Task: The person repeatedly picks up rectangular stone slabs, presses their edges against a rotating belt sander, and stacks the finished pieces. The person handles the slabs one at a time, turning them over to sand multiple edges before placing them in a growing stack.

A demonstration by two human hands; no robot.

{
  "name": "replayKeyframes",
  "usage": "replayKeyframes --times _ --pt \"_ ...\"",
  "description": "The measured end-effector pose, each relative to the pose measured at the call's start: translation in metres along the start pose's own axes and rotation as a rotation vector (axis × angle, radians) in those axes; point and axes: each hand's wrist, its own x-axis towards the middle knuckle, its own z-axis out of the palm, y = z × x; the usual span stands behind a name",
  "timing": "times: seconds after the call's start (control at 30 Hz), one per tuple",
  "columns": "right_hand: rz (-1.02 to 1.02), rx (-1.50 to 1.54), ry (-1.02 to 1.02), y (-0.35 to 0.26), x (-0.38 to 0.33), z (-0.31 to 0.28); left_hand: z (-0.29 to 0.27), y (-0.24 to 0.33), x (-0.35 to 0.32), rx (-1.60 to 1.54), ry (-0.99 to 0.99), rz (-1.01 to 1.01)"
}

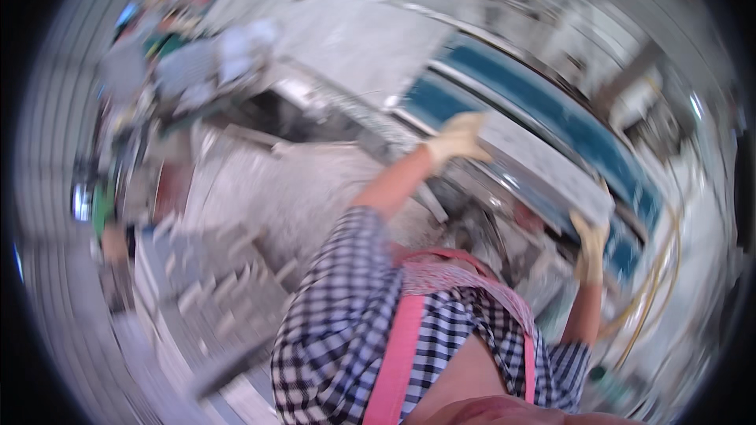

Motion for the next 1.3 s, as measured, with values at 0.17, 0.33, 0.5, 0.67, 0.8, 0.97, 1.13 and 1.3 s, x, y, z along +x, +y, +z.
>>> replayKeyframes --times 0.17,0.33,0.5,0.67,0.8,0.97,1.13,1.3 --pt "0.312 0.07 0.182 0.054 -0.025 -0.013 0.005 0.009 0.016 -0.293 -0.155 -0.157" --pt "0.377 0.203 0.143 0.049 -0.015 -0.024 -0.002 0.015 0.019 -0.025 -0.056 -0.042" --pt "0.348 0.259 0.046 -0.035 0.003 -0.027 -0.018 0.024 0.022 -0.247 -0.155 -0.01" --pt "0.464 0.315 -0.236 -0.131 -0.023 -0.029 -0.022 0.021 -0.071 -0.682 -0.242 -0.209" --pt "0.53 0.311 -0.591 -0.171 -0.038 0.019 0.003 0.034 -0.253 -0.901 0.112 -0.396" --pt "0.506 0.206 -1.089 -0.207 -0.086 0.112 0.06 0.103 -0.462 -1.141 0.664 -0.697" --pt "-0.188 0.003 -1.452 -0.262 -0.178 0.207 0.15 0.181 -0.617 -1.062 1.176 -1.078" --pt "0.083 0.117 -1.893 -0.325 -0.326 0.295 0.249 0.247 -0.732 -1.185 1.65 -0.91"
